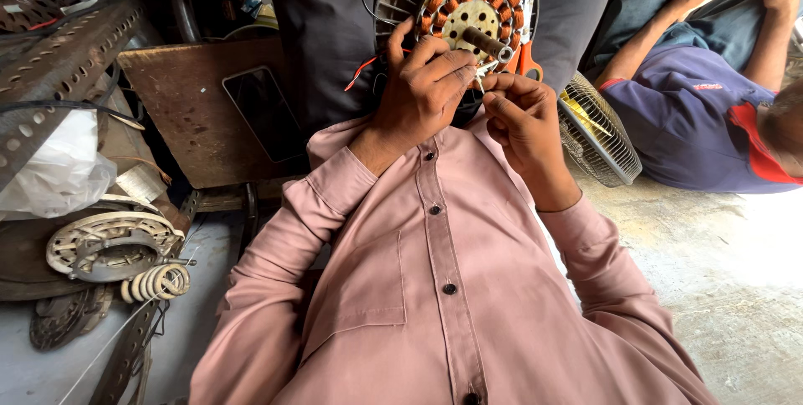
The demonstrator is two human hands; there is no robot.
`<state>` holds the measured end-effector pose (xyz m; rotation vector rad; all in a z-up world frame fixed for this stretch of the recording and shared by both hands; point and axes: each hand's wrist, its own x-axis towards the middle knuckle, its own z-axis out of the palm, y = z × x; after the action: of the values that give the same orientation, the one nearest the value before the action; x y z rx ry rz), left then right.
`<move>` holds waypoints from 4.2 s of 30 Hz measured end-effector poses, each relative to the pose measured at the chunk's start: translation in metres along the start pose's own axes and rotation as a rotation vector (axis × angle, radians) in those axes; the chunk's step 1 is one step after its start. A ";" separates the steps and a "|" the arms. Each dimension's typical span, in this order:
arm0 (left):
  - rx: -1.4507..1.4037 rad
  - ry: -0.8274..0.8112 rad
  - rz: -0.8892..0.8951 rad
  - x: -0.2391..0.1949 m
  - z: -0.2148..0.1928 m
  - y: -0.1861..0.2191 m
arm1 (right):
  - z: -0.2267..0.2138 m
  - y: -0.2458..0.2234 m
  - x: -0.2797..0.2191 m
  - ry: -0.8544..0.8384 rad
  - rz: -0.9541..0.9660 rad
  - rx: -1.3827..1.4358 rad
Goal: The person is repairing a fan stator by stripping and connecting wires using scissors and then inserting a metal shaft into the stator core.
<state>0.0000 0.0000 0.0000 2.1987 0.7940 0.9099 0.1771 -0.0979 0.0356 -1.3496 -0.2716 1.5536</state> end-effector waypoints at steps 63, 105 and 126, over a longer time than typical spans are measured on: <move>0.050 -0.015 -0.059 0.002 0.003 0.008 | -0.012 -0.006 0.046 -0.162 -1.319 -1.169; 0.053 0.027 -0.107 0.007 0.008 0.015 | -0.020 -0.016 0.051 -0.285 -1.344 -1.131; 0.033 0.150 0.000 0.020 -0.010 0.033 | -0.028 -0.055 0.008 0.132 -1.003 -0.956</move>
<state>0.0131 -0.0029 0.0376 2.1778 0.8849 1.0779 0.2310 -0.0786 0.0607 -1.5853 -1.4809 0.4361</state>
